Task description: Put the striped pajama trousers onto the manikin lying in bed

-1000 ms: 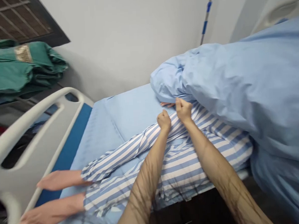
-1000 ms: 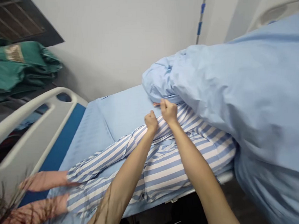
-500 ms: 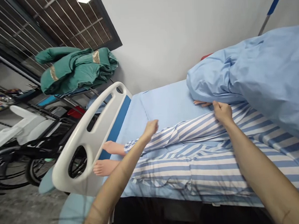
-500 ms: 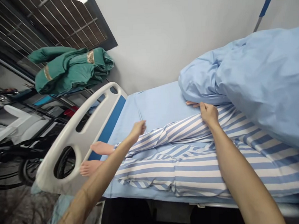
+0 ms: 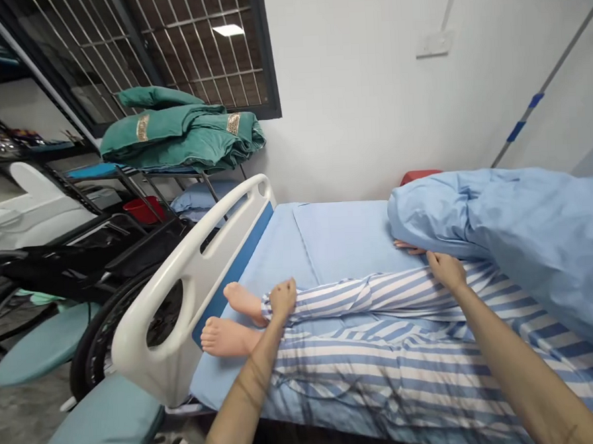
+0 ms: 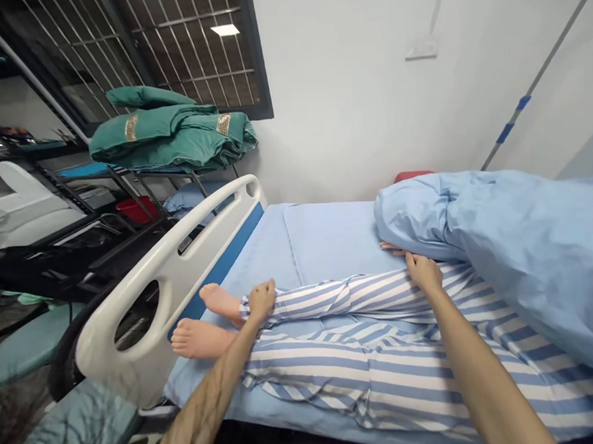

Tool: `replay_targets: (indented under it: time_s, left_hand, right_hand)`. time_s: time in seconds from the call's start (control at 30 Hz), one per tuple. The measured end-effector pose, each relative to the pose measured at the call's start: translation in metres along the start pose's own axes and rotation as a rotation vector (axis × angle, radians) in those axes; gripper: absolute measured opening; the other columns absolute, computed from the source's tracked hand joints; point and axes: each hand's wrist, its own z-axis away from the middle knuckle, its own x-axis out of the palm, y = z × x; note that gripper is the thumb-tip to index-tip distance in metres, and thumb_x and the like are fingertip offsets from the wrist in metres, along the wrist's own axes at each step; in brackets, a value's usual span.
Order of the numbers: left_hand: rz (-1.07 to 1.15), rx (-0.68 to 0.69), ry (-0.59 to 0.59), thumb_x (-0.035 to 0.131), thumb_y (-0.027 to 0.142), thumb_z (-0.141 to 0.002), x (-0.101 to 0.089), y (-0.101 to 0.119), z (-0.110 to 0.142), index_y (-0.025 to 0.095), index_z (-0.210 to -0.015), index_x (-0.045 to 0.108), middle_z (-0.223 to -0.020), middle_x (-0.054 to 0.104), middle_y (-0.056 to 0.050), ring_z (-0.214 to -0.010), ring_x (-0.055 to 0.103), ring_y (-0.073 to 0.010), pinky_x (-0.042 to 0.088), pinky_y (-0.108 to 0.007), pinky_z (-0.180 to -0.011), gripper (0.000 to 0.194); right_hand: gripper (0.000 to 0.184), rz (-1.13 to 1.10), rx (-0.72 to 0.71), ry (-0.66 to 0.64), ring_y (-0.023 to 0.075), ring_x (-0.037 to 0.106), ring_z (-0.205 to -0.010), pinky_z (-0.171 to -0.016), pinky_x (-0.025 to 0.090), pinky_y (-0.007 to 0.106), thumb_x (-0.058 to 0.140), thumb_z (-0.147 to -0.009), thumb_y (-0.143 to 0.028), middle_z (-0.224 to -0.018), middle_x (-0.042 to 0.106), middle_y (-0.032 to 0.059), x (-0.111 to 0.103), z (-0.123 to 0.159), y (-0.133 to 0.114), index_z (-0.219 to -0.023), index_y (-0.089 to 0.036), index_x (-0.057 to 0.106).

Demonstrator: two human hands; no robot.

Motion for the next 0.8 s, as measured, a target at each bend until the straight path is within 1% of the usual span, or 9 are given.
replay_targets:
  time_s: [0.07,0.17,0.27,0.33,0.4,0.5,0.57,0.67,0.8]
  left_hand:
    - [-0.128,0.036,-0.094,0.05,0.032,-0.094,0.011,-0.008,0.002,0.02,-0.065,0.072,-0.077,0.075,-0.011,-0.083,0.068,-0.0221,0.044,-0.029,-0.077,0.038]
    - [-0.222,0.062,-0.183,0.042,0.034,-0.101,0.016,-0.015,0.004,0.02,-0.082,0.081,-0.093,0.078,-0.016,-0.093,0.07,-0.0251,0.043,-0.032,-0.082,0.045]
    - [-0.192,0.07,-0.194,0.041,0.034,-0.102,0.013,-0.016,0.004,0.017,-0.088,0.082,-0.09,0.076,-0.018,-0.092,0.07,-0.0272,0.041,-0.036,-0.081,0.046]
    - [-0.138,0.098,-0.196,0.042,0.033,-0.102,0.012,-0.017,0.006,0.016,-0.086,0.081,-0.084,0.072,-0.018,-0.089,0.068,-0.0274,0.038,-0.038,-0.079,0.045]
    - [-0.089,0.117,-0.188,0.044,0.033,-0.102,0.014,-0.02,0.007,0.016,-0.08,0.078,-0.077,0.069,-0.016,-0.086,0.067,-0.0269,0.036,-0.039,-0.077,0.044]
    - [-0.038,0.102,-0.172,0.047,0.03,-0.099,0.013,-0.023,0.006,0.019,-0.065,0.067,-0.068,0.062,-0.013,-0.079,0.063,-0.0242,0.033,-0.039,-0.073,0.041]
    - [0.029,0.076,-0.162,0.047,0.027,-0.097,0.009,-0.019,-0.001,0.022,-0.055,0.054,-0.062,0.058,-0.009,-0.073,0.057,-0.0204,0.032,-0.037,-0.071,0.043]
    - [0.213,0.011,-0.119,0.043,0.026,-0.098,0.007,-0.001,-0.013,0.024,-0.052,0.037,-0.055,0.046,-0.002,-0.065,0.045,-0.0148,0.031,-0.033,-0.067,0.047]
    - [0.446,-0.062,-0.14,0.036,0.025,-0.098,0.022,0.027,-0.013,0.025,-0.054,0.03,-0.053,0.038,0.001,-0.061,0.038,-0.0119,0.033,-0.029,-0.062,0.045]
  right_hand:
    - [0.056,0.019,-0.115,-0.036,0.0164,0.037,-0.044,-0.06,0.024,0.041,0.06,-0.091,-0.05,-0.053,0.06,0.012,0.017,0.014,-0.033,-0.041,-0.028,0.056]
    - [0.06,-0.048,-0.359,-0.175,0.0176,0.039,-0.047,-0.058,0.024,0.036,0.048,-0.091,-0.063,-0.045,0.048,0.0054,0.065,0.051,-0.107,-0.044,-0.026,0.043]
    - [0.057,-0.182,-0.546,-0.37,0.016,0.039,-0.05,-0.059,0.028,0.032,0.038,-0.093,-0.063,-0.048,0.044,0.0012,0.128,0.099,-0.181,-0.051,-0.025,0.041]
    - [0.055,-0.25,-0.555,-0.453,0.0162,0.04,-0.051,-0.06,0.03,0.032,0.035,-0.094,-0.061,-0.049,0.044,0.0013,0.167,0.127,-0.211,-0.053,-0.025,0.039]
    - [0.054,-0.275,-0.476,-0.485,0.0182,0.041,-0.052,-0.059,0.029,0.034,0.035,-0.094,-0.06,-0.049,0.046,0.0035,0.199,0.147,-0.223,-0.052,-0.026,0.037]
    - [0.053,-0.269,-0.345,-0.477,0.022,0.045,-0.054,-0.059,0.029,0.038,0.038,-0.093,-0.058,-0.051,0.052,0.0082,0.229,0.16,-0.216,-0.05,-0.026,0.038]
    - [0.053,-0.296,-0.307,-0.471,0.0229,0.046,-0.055,-0.059,0.029,0.039,0.041,-0.092,-0.057,-0.052,0.052,0.0088,0.237,0.16,-0.207,-0.049,-0.026,0.037]
    - [0.055,-0.384,-0.242,-0.435,0.021,0.044,-0.055,-0.059,0.03,0.037,0.039,-0.093,-0.059,-0.049,0.045,0.0052,0.239,0.155,-0.201,-0.049,-0.025,0.033]
    - [0.053,-0.477,-0.11,-0.399,0.018,0.041,-0.057,-0.059,0.033,0.034,0.036,-0.095,-0.055,-0.051,0.04,0.0015,0.239,0.149,-0.201,-0.052,-0.025,0.034]
